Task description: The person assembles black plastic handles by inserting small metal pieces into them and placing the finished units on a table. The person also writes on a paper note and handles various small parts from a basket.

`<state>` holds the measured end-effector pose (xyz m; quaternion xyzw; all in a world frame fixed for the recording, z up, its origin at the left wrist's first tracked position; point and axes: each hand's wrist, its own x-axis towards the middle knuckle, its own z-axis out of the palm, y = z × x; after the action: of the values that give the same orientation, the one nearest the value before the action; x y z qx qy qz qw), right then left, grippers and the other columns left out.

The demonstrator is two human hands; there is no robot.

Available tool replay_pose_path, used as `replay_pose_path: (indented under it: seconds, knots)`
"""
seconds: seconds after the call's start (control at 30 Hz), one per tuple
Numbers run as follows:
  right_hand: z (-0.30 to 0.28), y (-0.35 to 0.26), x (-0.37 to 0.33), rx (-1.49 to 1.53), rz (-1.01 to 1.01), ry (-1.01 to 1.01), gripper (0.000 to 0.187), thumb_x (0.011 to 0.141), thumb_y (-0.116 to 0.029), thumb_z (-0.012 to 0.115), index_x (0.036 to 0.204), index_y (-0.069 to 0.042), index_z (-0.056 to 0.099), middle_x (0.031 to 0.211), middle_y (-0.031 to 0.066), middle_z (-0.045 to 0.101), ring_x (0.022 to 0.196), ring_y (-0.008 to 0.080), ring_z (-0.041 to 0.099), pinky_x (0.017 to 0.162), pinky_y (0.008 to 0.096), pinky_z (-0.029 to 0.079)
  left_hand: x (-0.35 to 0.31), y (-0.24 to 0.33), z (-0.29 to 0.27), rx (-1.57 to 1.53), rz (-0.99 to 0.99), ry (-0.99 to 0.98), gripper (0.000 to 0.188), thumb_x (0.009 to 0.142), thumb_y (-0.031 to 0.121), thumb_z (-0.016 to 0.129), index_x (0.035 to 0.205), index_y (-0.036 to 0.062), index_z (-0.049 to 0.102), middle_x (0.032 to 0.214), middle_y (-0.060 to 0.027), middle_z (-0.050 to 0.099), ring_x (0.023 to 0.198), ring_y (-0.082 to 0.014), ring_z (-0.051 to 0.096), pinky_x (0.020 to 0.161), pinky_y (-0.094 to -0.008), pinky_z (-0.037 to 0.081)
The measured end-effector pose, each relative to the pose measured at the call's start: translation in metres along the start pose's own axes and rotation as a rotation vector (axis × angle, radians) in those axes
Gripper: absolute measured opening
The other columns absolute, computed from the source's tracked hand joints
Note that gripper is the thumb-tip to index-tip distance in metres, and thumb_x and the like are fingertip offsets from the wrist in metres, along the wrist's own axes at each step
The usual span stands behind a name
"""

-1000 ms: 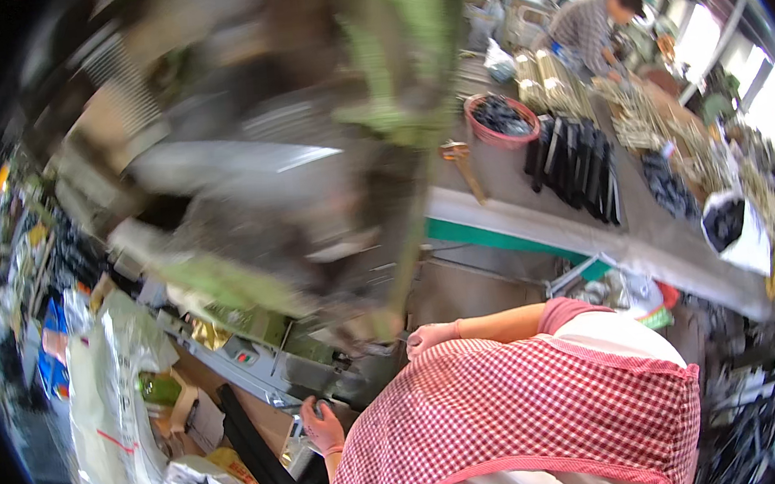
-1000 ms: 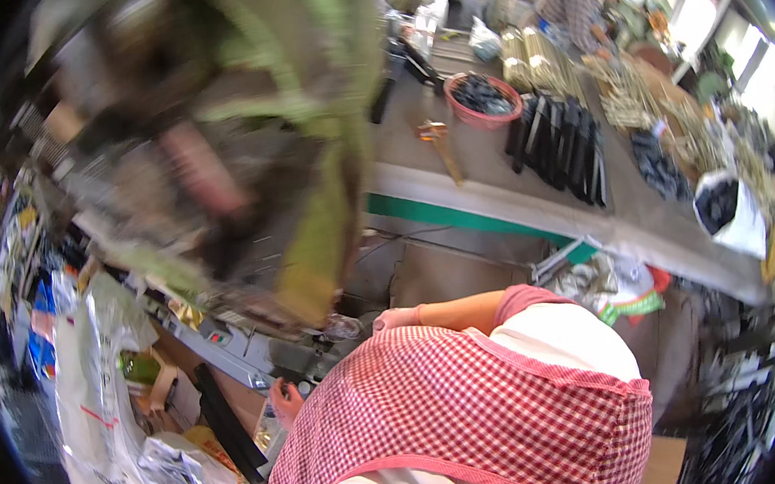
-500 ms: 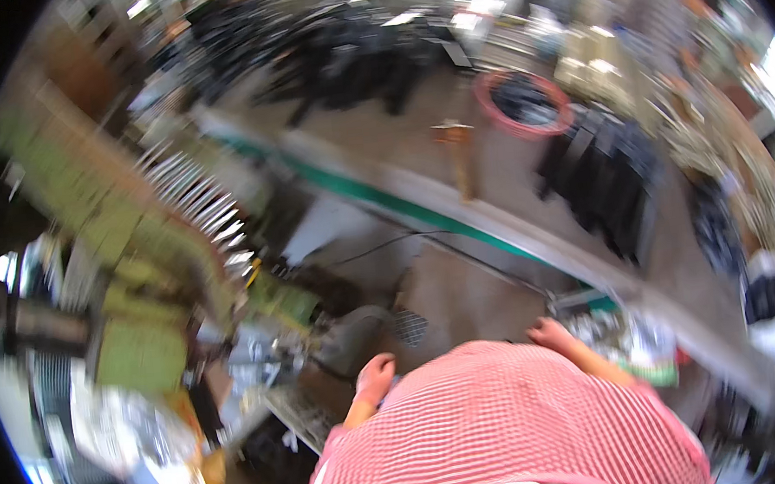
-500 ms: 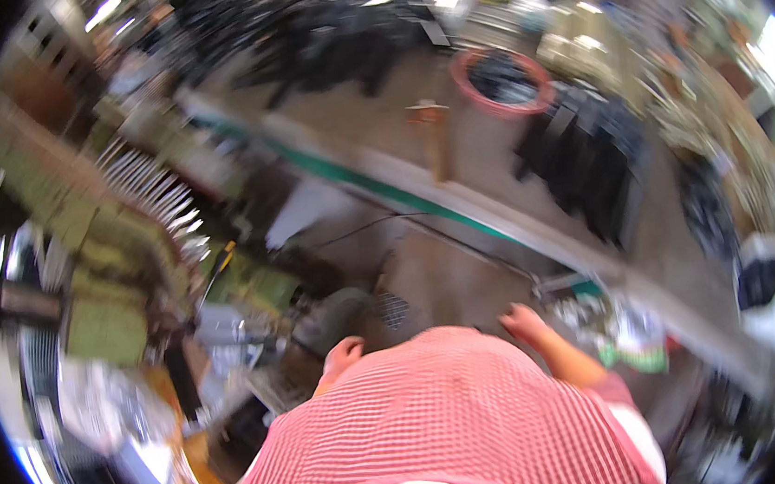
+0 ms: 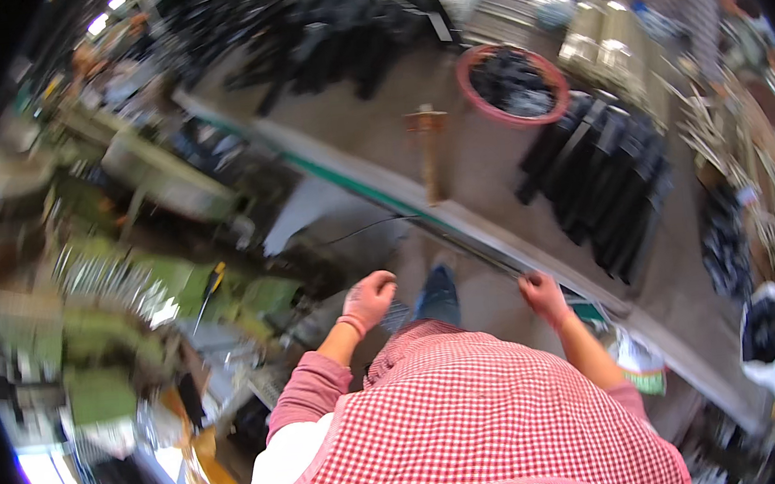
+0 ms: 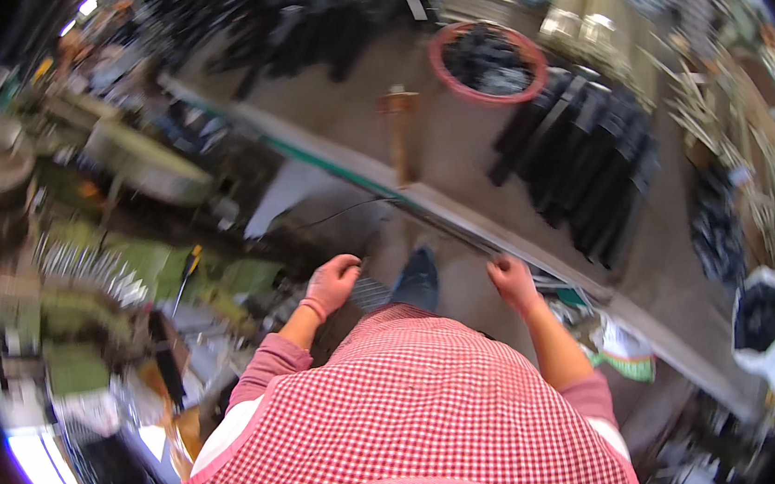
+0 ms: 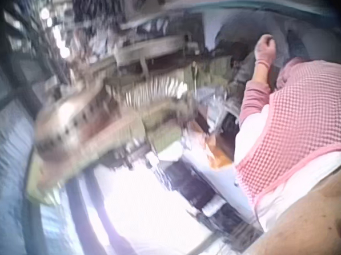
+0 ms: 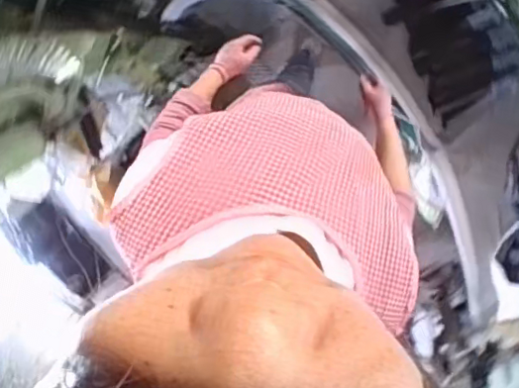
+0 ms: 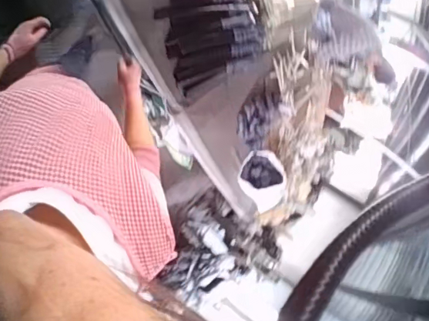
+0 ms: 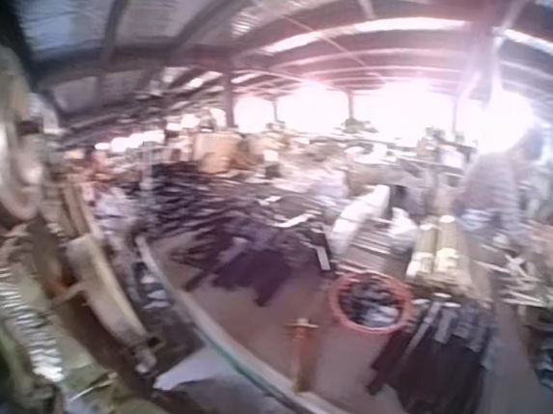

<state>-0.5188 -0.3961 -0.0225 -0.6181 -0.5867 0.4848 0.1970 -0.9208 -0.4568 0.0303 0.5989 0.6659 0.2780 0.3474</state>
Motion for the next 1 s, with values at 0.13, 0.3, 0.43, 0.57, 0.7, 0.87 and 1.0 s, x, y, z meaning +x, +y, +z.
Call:
replay_pose_path:
  seconds: [0.13,0.3,0.43,0.57,0.7,0.87,1.0]
  knots:
    - [-0.088,-0.092,0.123,-0.076,-0.363,0.338,0.021,0.088,-0.023,0.065,0.089,-0.003,0.065,0.083,0.0181,0.069,0.078,0.0329,0.068,0.069,0.0396,0.052,0.128,0.036,0.013,-0.058,0.047,-0.113,0.020,0.092,0.015,0.062,0.107,0.0017,0.067,0.091,-0.0108,0.072,0.081,-0.0179,0.069,0.075,-0.0296,0.053]
    - [-0.143,-0.193,0.296,-0.638,-0.068,0.452,0.041,0.086,-0.035,0.069,0.108,-0.002,0.062,0.100,0.0211,0.070,0.099,0.0359,0.068,0.084,0.0439,0.054,0.310,0.108,0.030,0.007,0.387,-0.120,0.020,0.088,0.018,0.066,0.103,0.0050,0.068,0.091,-0.0114,0.070,0.081,-0.0232,0.068,0.075,-0.0311,0.053]
    - [-0.129,-0.221,0.371,-0.864,0.235,0.300,0.070,0.078,-0.056,0.074,0.122,-0.006,0.055,0.119,0.0236,0.063,0.106,0.0378,0.066,0.088,0.0453,0.054,0.441,0.165,0.055,0.059,0.448,-0.116,0.025,0.083,0.019,0.070,0.106,0.0104,0.067,0.087,-0.0088,0.069,0.078,-0.0249,0.068,0.073,-0.0348,0.054]
    - [-0.110,-0.205,0.383,-0.960,0.137,0.115,0.054,0.083,-0.038,0.074,0.122,-0.008,0.053,0.121,0.0225,0.059,0.100,0.0360,0.069,0.080,0.0435,0.057,0.538,0.211,0.104,0.130,0.323,-0.072,0.036,0.084,0.034,0.067,0.114,0.0136,0.064,0.097,-0.0151,0.071,0.094,-0.0330,0.069,0.081,-0.0420,0.054]
    - [-0.128,-0.175,0.378,-0.770,-0.009,0.279,0.030,0.086,-0.024,0.069,0.108,-0.006,0.060,0.109,0.0231,0.064,0.093,0.0393,0.067,0.082,0.0444,0.055,0.576,0.224,0.146,0.369,0.175,-0.171,0.045,0.084,0.041,0.068,0.119,0.0142,0.066,0.104,-0.0182,0.071,0.100,-0.0332,0.069,0.087,-0.0430,0.054]
    - [-0.167,-0.158,0.372,0.357,0.060,0.329,0.020,0.088,-0.010,0.063,0.106,-0.003,0.067,0.084,0.0115,0.067,0.078,0.0186,0.068,0.070,0.0345,0.057,0.573,0.208,0.153,-0.039,0.174,-0.111,0.028,0.085,0.024,0.066,0.107,0.0070,0.071,0.089,-0.0106,0.074,0.082,-0.0210,0.072,0.072,-0.0339,0.056]
    - [-0.192,-0.164,0.350,1.276,0.016,0.068,0.025,0.094,-0.005,0.059,0.118,-0.002,0.063,0.097,0.0105,0.069,0.083,0.0182,0.068,0.076,0.0309,0.057,0.532,0.208,0.135,-0.795,-0.012,-0.362,0.021,0.089,0.014,0.072,0.104,0.0024,0.064,0.084,-0.0006,0.067,0.069,-0.0081,0.062,0.057,-0.0230,0.052]
